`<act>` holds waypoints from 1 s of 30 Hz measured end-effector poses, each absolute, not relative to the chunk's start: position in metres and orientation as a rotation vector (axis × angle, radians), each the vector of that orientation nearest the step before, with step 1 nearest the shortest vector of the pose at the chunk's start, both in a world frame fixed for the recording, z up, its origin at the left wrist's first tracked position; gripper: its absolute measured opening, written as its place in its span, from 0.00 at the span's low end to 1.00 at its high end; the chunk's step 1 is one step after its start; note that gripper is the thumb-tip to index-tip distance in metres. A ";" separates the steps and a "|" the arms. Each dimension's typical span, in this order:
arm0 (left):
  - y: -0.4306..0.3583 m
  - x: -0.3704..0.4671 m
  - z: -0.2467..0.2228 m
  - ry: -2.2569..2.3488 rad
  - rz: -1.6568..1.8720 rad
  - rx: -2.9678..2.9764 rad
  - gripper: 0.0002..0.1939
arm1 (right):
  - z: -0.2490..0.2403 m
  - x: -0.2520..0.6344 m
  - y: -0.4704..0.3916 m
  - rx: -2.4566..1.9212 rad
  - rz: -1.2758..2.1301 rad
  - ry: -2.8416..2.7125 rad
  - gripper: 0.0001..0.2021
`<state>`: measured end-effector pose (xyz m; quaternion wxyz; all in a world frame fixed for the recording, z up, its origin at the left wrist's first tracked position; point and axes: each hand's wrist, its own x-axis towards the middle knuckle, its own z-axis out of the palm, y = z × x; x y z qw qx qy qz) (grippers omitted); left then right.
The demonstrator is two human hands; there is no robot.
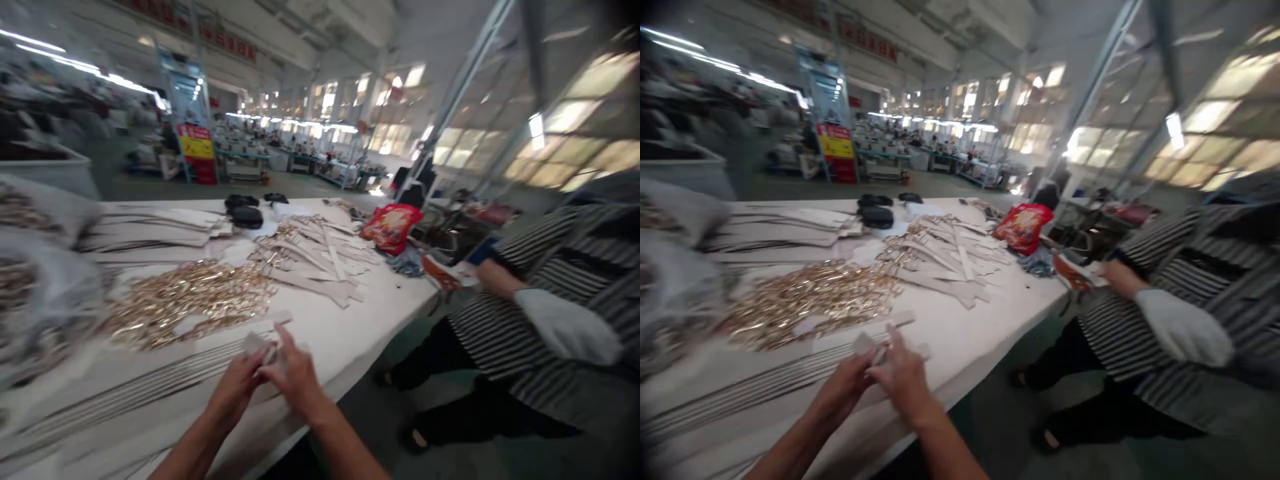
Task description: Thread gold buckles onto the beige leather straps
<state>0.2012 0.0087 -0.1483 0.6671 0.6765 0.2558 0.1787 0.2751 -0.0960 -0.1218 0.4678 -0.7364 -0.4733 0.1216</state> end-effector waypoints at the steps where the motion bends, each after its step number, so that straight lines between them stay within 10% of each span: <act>1: 0.013 0.185 -0.147 0.603 0.428 1.362 0.26 | -0.127 0.280 -0.096 -1.758 0.398 -1.111 0.32; 15: 0.005 0.177 -0.147 0.482 0.293 1.248 0.18 | -0.153 0.293 -0.086 -1.521 0.959 -0.830 0.28; 30: 0.203 0.155 -0.170 1.053 0.177 2.372 0.05 | -0.206 0.332 -0.080 -1.604 1.029 -0.605 0.22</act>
